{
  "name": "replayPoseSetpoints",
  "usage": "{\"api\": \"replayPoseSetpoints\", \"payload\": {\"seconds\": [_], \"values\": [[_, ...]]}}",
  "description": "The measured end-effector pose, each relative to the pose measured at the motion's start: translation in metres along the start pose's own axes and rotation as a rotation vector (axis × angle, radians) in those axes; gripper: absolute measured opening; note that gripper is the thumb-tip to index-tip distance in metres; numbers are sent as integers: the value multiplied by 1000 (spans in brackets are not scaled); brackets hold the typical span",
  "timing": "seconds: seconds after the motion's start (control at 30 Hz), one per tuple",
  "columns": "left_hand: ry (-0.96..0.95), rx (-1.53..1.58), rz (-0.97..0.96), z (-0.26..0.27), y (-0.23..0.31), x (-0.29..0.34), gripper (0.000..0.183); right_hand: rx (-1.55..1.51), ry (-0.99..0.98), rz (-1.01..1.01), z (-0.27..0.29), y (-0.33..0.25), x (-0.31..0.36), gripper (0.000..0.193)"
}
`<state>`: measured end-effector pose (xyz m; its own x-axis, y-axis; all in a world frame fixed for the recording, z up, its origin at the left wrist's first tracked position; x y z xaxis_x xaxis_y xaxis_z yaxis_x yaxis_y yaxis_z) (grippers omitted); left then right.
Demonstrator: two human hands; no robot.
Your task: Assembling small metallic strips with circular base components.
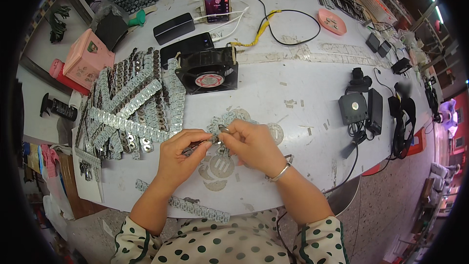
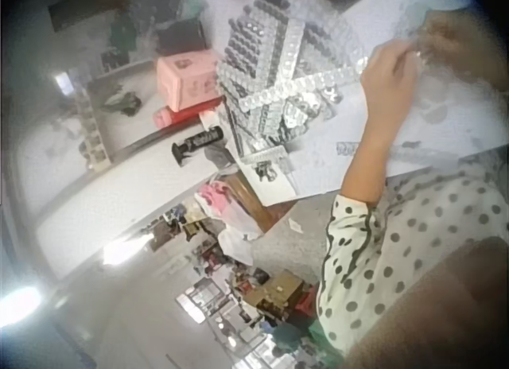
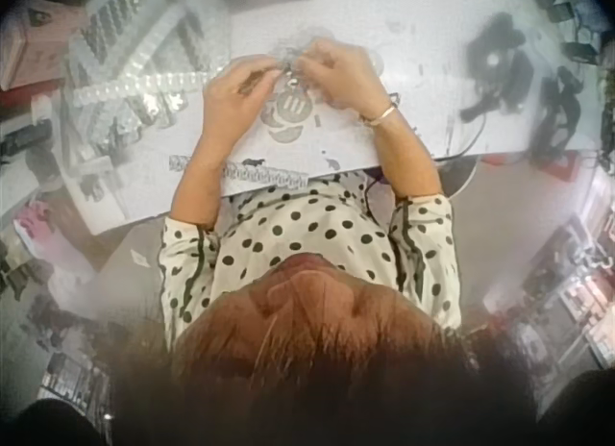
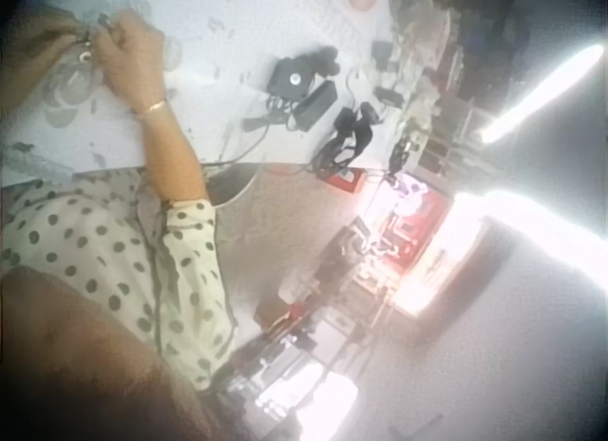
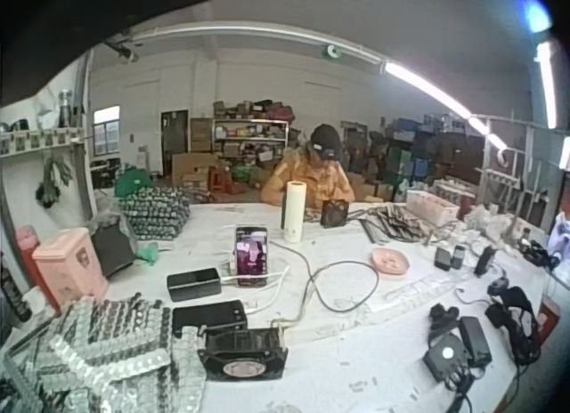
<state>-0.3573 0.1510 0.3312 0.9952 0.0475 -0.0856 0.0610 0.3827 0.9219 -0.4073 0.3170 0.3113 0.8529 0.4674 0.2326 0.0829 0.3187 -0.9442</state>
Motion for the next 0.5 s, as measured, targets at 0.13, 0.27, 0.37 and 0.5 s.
{"api": "replayPoseSetpoints", "payload": {"seconds": [0.13,0.27,0.37,0.5], "values": [[5,80,-2,6,-5,-3,19,319,190,296,15,-7,1,17],[-98,256,198,1,-22,-3,16,178,107,377,7,-15,4,15],[-147,359,297,2,-24,-3,15,53,-33,200,5,-10,3,15],[-278,376,366,1,-26,-1,15,-12,-278,7,-1,-4,6,18]]}}
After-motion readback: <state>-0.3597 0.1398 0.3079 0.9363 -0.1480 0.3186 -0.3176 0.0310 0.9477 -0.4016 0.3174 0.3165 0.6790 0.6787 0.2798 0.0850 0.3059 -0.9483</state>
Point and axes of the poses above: each hand's wrist, its own x-axis away from the middle knuckle, its own z-axis out of the back of the hand, y = z × x, the point moved 6 cm from there along -x, towards the middle knuckle, and after that the axes turned 6 degrees about z, right-handed, at the moved point
